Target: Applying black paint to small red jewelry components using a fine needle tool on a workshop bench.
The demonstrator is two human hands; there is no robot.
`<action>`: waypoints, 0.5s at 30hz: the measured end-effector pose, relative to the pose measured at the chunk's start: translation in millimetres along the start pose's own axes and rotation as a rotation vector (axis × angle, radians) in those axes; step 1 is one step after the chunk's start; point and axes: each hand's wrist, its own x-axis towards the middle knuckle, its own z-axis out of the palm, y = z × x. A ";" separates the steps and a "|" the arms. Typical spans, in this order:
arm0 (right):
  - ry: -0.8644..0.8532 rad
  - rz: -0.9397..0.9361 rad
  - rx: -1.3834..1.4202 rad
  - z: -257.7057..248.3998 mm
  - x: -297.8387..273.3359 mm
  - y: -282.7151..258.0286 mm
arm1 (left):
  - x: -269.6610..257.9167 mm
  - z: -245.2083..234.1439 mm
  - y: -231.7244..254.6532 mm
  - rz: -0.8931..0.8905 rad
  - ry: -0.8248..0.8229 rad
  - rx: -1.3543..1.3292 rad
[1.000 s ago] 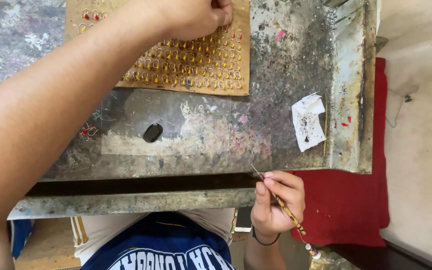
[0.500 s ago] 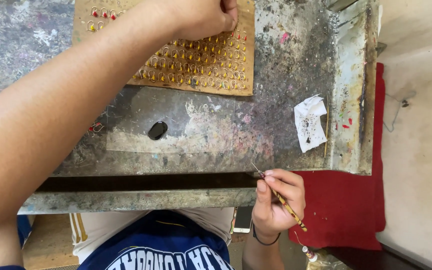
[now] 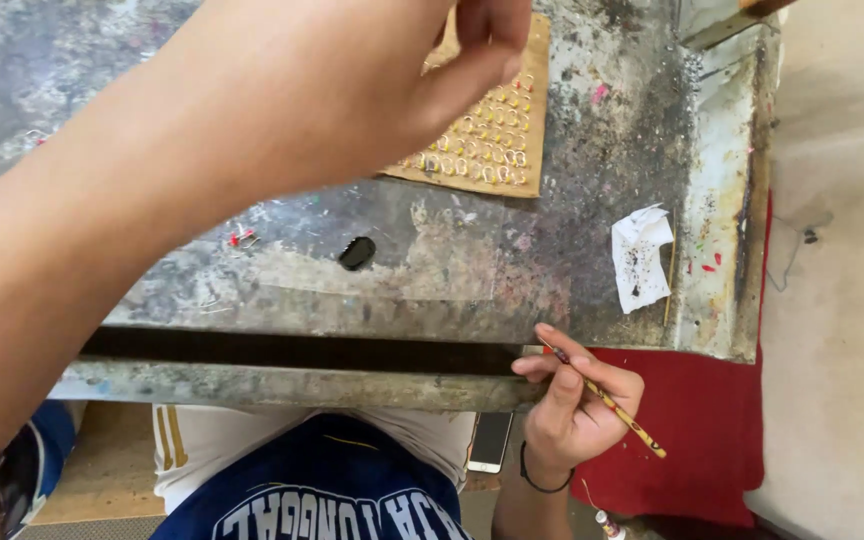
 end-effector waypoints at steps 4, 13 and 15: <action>-0.038 -0.092 -0.043 -6.1 0.6 6.4 | -51.4 -58.6 30.7 -0.257 -0.059 -0.499; 0.019 -0.207 -0.199 -2.7 3.2 5.3 | -156.3 -31.3 38.0 -0.408 -0.119 -0.148; 0.019 -0.212 -0.211 -1.4 3.4 4.9 | -160.3 -26.4 39.9 -0.419 -0.090 -0.146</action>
